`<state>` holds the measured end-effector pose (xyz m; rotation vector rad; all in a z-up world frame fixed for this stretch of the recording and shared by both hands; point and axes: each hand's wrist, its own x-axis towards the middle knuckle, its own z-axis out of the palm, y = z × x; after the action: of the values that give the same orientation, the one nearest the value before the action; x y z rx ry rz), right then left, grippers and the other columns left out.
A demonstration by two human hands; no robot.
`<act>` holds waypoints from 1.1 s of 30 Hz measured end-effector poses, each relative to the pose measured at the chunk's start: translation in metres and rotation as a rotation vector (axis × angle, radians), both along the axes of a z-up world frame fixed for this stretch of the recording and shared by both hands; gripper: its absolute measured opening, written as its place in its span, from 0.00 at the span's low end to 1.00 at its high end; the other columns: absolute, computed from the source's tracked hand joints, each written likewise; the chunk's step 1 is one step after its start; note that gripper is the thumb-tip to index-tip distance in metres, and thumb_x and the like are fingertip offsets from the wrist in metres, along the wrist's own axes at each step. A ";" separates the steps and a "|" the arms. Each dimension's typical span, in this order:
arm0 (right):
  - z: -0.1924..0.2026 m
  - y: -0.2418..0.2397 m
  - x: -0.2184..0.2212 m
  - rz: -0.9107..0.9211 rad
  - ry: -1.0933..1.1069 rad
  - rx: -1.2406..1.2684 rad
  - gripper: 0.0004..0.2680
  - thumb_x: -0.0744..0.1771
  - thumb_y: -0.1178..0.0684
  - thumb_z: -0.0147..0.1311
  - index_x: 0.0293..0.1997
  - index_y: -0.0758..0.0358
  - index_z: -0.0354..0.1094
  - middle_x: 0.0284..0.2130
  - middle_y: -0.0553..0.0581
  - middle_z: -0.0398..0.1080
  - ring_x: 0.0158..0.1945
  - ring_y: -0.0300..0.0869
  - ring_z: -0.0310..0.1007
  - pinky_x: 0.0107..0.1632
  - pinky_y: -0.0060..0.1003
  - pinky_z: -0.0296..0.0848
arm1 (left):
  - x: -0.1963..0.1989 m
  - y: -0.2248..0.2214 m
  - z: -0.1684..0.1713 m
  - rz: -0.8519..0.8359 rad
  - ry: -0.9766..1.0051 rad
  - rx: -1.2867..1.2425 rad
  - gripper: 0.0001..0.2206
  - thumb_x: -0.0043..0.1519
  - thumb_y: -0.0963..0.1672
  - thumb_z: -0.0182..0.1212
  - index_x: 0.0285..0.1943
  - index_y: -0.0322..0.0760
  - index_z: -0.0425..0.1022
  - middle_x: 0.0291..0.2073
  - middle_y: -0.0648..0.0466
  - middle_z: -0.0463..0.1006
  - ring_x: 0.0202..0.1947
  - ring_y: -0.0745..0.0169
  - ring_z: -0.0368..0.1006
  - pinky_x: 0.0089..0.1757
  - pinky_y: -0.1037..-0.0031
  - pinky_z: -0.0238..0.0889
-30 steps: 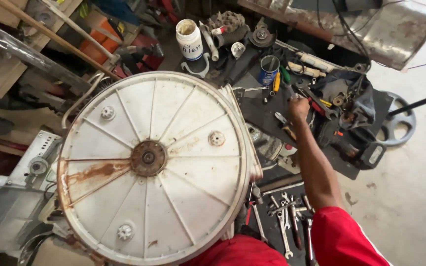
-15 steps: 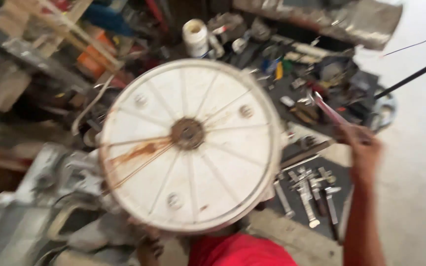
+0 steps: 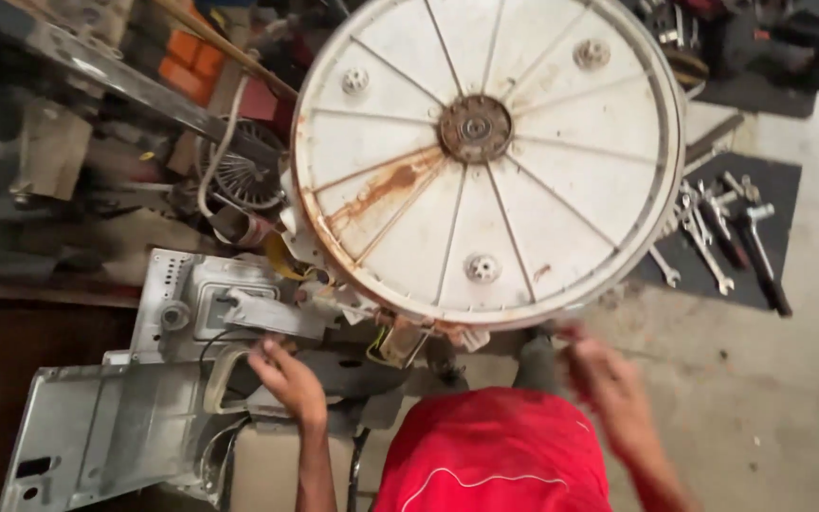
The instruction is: Repairing a washing machine drum by loosening or tightening components with various hand tools like wrenches and pliers.
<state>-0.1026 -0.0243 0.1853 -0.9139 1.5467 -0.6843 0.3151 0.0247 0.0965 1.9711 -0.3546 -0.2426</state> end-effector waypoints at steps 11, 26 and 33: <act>0.017 0.055 0.125 -0.111 -0.598 0.113 0.11 0.70 0.49 0.52 0.48 0.69 0.69 0.27 0.50 0.59 0.28 0.33 0.53 0.31 0.28 0.53 | -0.101 -0.104 0.136 -0.804 -0.688 -0.398 0.09 0.70 0.43 0.51 0.54 0.34 0.69 0.46 0.49 0.74 0.50 0.52 0.69 0.55 0.59 0.57; 0.042 0.043 0.134 -0.105 -0.795 0.331 0.10 0.72 0.48 0.46 0.51 0.64 0.62 0.22 0.46 0.46 0.19 0.32 0.47 0.21 0.28 0.55 | -0.109 -0.119 0.127 -0.807 -0.715 -0.279 0.11 0.71 0.47 0.51 0.55 0.38 0.70 0.45 0.53 0.75 0.48 0.53 0.73 0.55 0.56 0.57; -0.054 0.041 0.119 0.228 -0.239 -0.276 0.14 0.74 0.48 0.37 0.53 0.69 0.68 0.18 0.59 0.65 0.20 0.44 0.69 0.27 0.38 0.72 | -0.108 -0.122 0.121 -0.786 -0.701 -0.307 0.10 0.71 0.48 0.51 0.55 0.41 0.71 0.42 0.56 0.74 0.45 0.55 0.74 0.54 0.56 0.57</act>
<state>0.0168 0.0163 0.1315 -1.1492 1.1336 -0.8220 0.2070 -0.0969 0.2176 1.4732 -1.5273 0.0277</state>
